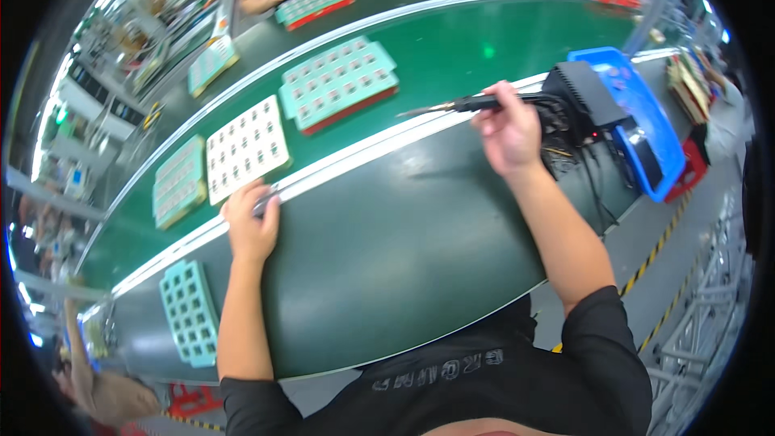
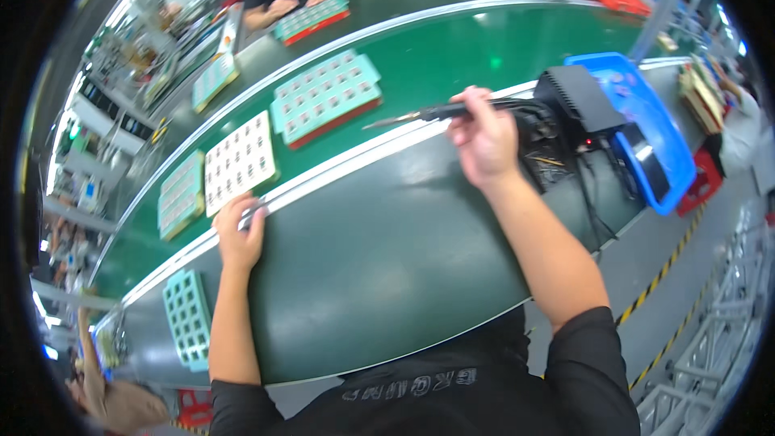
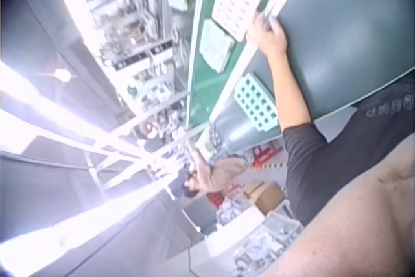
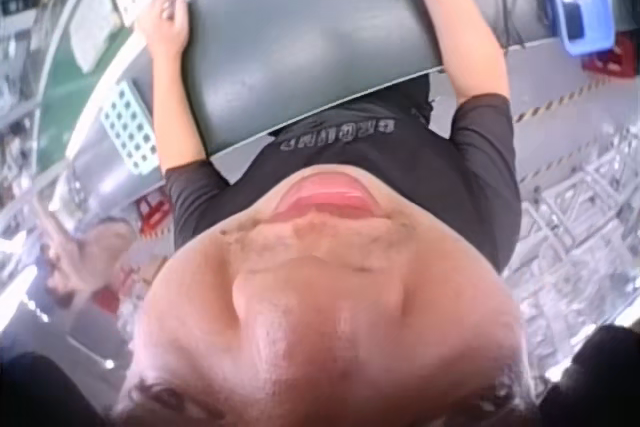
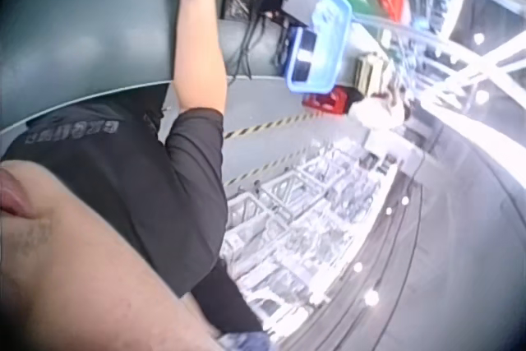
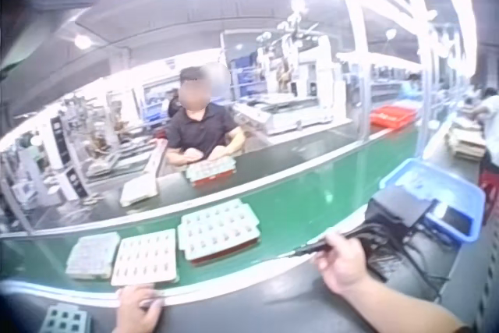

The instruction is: The recorder is soldering electronic components onto circuit boards at an assembly line in a factory.

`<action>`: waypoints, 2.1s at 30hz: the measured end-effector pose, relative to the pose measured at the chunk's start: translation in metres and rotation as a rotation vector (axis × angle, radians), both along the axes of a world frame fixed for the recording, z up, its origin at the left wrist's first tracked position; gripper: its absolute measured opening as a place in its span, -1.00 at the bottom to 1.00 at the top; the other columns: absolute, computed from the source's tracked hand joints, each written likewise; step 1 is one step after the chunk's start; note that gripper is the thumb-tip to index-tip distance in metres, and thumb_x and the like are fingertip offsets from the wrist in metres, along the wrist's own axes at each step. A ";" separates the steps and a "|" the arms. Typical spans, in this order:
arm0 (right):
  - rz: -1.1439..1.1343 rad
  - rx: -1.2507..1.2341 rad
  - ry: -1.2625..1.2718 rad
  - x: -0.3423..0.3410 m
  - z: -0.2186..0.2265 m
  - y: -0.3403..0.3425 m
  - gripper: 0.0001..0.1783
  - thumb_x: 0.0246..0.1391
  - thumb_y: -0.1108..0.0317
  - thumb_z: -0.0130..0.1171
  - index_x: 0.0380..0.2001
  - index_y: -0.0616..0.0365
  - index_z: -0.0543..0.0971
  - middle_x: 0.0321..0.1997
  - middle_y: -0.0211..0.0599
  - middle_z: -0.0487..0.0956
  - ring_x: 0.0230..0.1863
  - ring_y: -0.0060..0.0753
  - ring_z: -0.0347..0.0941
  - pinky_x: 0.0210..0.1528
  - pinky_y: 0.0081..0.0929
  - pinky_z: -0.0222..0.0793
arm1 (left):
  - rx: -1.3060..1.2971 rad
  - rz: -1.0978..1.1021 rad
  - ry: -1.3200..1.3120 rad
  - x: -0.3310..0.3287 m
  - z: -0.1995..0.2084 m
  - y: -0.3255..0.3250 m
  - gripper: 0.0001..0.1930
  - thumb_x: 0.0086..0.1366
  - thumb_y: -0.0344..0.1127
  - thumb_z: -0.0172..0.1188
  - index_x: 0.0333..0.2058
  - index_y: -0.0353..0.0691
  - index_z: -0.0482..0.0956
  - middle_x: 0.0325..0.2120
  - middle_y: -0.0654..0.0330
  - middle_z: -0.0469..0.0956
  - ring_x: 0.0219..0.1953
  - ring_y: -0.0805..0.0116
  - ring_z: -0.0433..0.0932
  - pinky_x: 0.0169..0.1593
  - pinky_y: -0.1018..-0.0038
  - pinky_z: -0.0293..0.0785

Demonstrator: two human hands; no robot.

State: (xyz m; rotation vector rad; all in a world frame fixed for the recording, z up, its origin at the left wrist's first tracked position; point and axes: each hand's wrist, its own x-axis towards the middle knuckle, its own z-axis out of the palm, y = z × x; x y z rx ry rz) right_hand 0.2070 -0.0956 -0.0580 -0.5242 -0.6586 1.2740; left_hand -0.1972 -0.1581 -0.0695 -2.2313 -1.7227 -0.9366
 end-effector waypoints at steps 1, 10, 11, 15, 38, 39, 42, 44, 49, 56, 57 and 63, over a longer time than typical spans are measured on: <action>-0.009 0.024 -0.017 0.001 0.003 -0.004 -0.83 0.20 0.25 0.08 -0.40 0.10 0.51 -0.46 -0.43 0.49 -0.65 -0.63 0.32 -0.58 -0.63 0.23 | 0.007 -0.009 -0.017 -0.001 -0.002 0.002 -0.82 0.07 -0.35 0.25 -0.30 -0.17 0.58 -0.18 0.11 0.58 -0.07 0.17 0.50 0.07 0.31 0.22; -0.023 -0.001 -0.064 -0.028 0.008 -0.008 -0.82 0.16 0.27 0.08 -0.45 0.11 0.50 -0.61 -0.38 0.46 -0.70 -0.64 0.33 -0.66 -0.72 0.23 | -0.053 -0.080 -0.139 -0.010 0.005 -0.006 -0.88 0.13 -0.43 0.16 -0.32 -0.25 0.56 -0.21 0.06 0.57 -0.12 0.09 0.50 0.01 0.30 0.31; -0.010 0.002 -0.078 -0.027 0.007 -0.007 -0.82 0.16 0.27 0.08 -0.46 0.11 0.49 -0.61 -0.38 0.46 -0.71 -0.64 0.32 -0.66 -0.72 0.22 | -0.059 -0.071 -0.134 -0.010 0.005 -0.006 -0.88 0.14 -0.43 0.15 -0.31 -0.25 0.56 -0.20 0.07 0.57 -0.11 0.10 0.50 0.02 0.30 0.29; 0.031 0.004 -0.101 -0.022 0.008 -0.010 -0.82 0.19 0.30 0.05 -0.46 0.13 0.47 -0.54 -0.38 0.45 -0.66 -0.61 0.33 -0.60 -0.63 0.23 | -0.097 -0.093 -0.119 -0.017 0.000 -0.003 -0.87 0.17 -0.41 0.14 -0.29 -0.25 0.55 -0.17 0.09 0.56 -0.09 0.13 0.48 0.05 0.32 0.24; 0.042 0.048 -0.142 -0.021 0.013 -0.019 -0.90 0.23 0.37 0.00 -0.34 0.11 0.46 -0.38 -0.44 0.44 -0.51 -0.62 0.32 -0.42 -0.61 0.27 | 0.084 -0.160 -0.170 -0.036 -0.003 0.001 -0.87 0.07 -0.37 0.25 -0.35 -0.17 0.58 -0.21 0.14 0.59 -0.11 0.19 0.51 0.01 0.29 0.30; 0.065 0.094 -0.197 -0.020 0.016 -0.021 -0.86 0.24 0.34 -0.02 -0.32 0.16 0.48 -0.36 -0.42 0.44 -0.53 -0.62 0.32 -0.41 -0.63 0.27 | 0.071 -0.138 -0.166 -0.037 -0.003 -0.001 -0.87 0.06 -0.38 0.24 -0.35 -0.16 0.59 -0.22 0.17 0.59 -0.11 0.21 0.50 0.03 0.29 0.27; 0.027 0.118 -0.229 -0.025 -0.001 -0.015 -0.75 0.28 0.28 -0.07 -0.24 0.26 0.48 -0.31 -0.37 0.44 -0.44 -0.59 0.33 -0.39 -0.61 0.27 | 0.056 -0.066 -0.186 -0.044 -0.004 -0.015 -0.88 0.05 -0.37 0.23 -0.37 -0.12 0.60 -0.24 0.26 0.59 -0.11 0.27 0.49 0.03 0.30 0.20; 0.090 0.122 -0.259 -0.019 -0.012 -0.006 -0.73 0.29 0.26 -0.09 -0.24 0.27 0.47 -0.33 -0.33 0.41 -0.45 -0.57 0.28 -0.41 -0.63 0.21 | 0.039 -0.058 -0.223 -0.050 -0.003 -0.022 -0.89 0.04 -0.38 0.23 -0.39 -0.13 0.59 -0.25 0.27 0.58 -0.12 0.28 0.48 0.03 0.29 0.18; 0.100 0.135 -0.299 -0.009 -0.001 -0.012 -0.70 0.30 0.24 -0.11 -0.23 0.30 0.45 -0.41 -0.35 0.36 -0.43 -0.58 0.21 -0.35 -0.63 0.14 | 0.059 -0.107 -0.282 -0.044 -0.003 -0.016 -0.89 0.05 -0.37 0.23 -0.39 -0.12 0.57 -0.26 0.29 0.55 -0.12 0.30 0.45 0.06 0.29 0.11; 0.085 0.133 -0.321 -0.016 -0.008 -0.006 -0.70 0.31 0.24 -0.14 -0.23 0.29 0.45 -0.45 -0.34 0.36 -0.46 -0.59 0.16 -0.35 -0.62 0.11 | 0.130 -0.087 -0.282 -0.052 -0.006 -0.017 -0.88 0.03 -0.39 0.25 -0.39 -0.14 0.57 -0.25 0.27 0.51 -0.12 0.29 0.43 0.02 0.29 0.12; 0.104 0.138 -0.341 -0.015 -0.008 -0.006 -0.70 0.31 0.25 -0.14 -0.23 0.30 0.44 -0.46 -0.34 0.35 -0.46 -0.59 0.17 -0.35 -0.62 0.11 | 0.138 -0.086 -0.276 -0.052 -0.005 -0.017 -0.88 0.03 -0.39 0.25 -0.39 -0.14 0.57 -0.25 0.26 0.50 -0.11 0.29 0.42 0.02 0.30 0.12; 0.101 0.130 -0.332 -0.020 -0.011 -0.003 -0.69 0.31 0.25 -0.14 -0.24 0.33 0.44 -0.47 -0.33 0.35 -0.45 -0.57 0.18 -0.37 -0.63 0.09 | 0.179 -0.066 -0.282 -0.057 -0.005 -0.015 -0.86 0.00 -0.40 0.26 -0.39 -0.14 0.58 -0.22 0.24 0.48 -0.09 0.27 0.41 0.03 0.30 0.13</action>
